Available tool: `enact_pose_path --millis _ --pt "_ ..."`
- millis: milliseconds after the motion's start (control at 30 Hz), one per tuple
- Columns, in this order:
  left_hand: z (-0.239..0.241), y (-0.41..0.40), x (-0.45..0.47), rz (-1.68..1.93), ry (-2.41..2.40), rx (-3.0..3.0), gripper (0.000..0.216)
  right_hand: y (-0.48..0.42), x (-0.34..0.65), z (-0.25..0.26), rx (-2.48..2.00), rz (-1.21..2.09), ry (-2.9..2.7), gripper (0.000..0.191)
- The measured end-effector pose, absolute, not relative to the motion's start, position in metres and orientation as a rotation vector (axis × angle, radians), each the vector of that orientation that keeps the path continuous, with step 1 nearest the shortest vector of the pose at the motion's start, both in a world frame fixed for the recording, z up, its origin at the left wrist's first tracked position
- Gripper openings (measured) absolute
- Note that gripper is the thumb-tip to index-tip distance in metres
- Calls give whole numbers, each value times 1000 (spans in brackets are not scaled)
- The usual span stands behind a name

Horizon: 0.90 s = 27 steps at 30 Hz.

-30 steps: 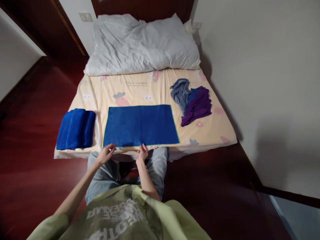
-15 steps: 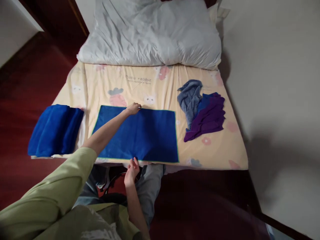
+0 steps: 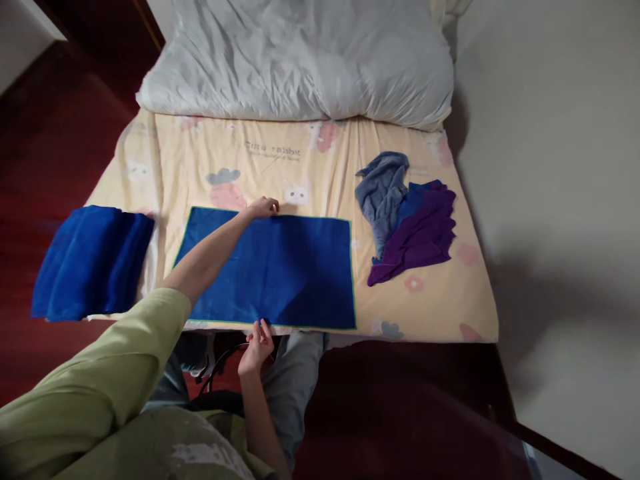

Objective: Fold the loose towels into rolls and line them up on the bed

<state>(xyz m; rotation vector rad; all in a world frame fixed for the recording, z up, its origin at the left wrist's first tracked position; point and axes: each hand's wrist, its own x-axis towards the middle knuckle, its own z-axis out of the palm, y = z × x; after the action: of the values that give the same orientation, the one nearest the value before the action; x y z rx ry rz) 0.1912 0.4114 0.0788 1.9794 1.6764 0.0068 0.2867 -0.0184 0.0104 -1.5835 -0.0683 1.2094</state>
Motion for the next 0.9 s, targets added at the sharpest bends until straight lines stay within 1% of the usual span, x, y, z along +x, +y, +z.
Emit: enact_pose_path --millis 233,300,433,500,567,633,800,900 --pt "107 406 190 249 1640 1542 36 -16 286 26 -1513 1151 -105 22" --pt "114 400 189 253 1608 1518 35 -16 286 28 -1513 1150 -93 19" --pt "130 388 187 282 1593 1582 27 -19 286 26 -1561 1100 -92 28" --pt "144 384 187 363 1610 1571 26 -19 288 24 -1604 1056 -121 25" --pt "162 380 185 457 1612 1511 25 -17 294 24 -1630 1012 -181 18" --pt "186 376 182 561 1585 1433 23 -14 307 29 -1635 962 -285 17" --pt "254 355 156 887 1559 1409 27 -3 360 61 -1557 807 -634 26" --pt "292 329 127 1103 1500 1425 31 7 395 92 -1533 708 -696 32"
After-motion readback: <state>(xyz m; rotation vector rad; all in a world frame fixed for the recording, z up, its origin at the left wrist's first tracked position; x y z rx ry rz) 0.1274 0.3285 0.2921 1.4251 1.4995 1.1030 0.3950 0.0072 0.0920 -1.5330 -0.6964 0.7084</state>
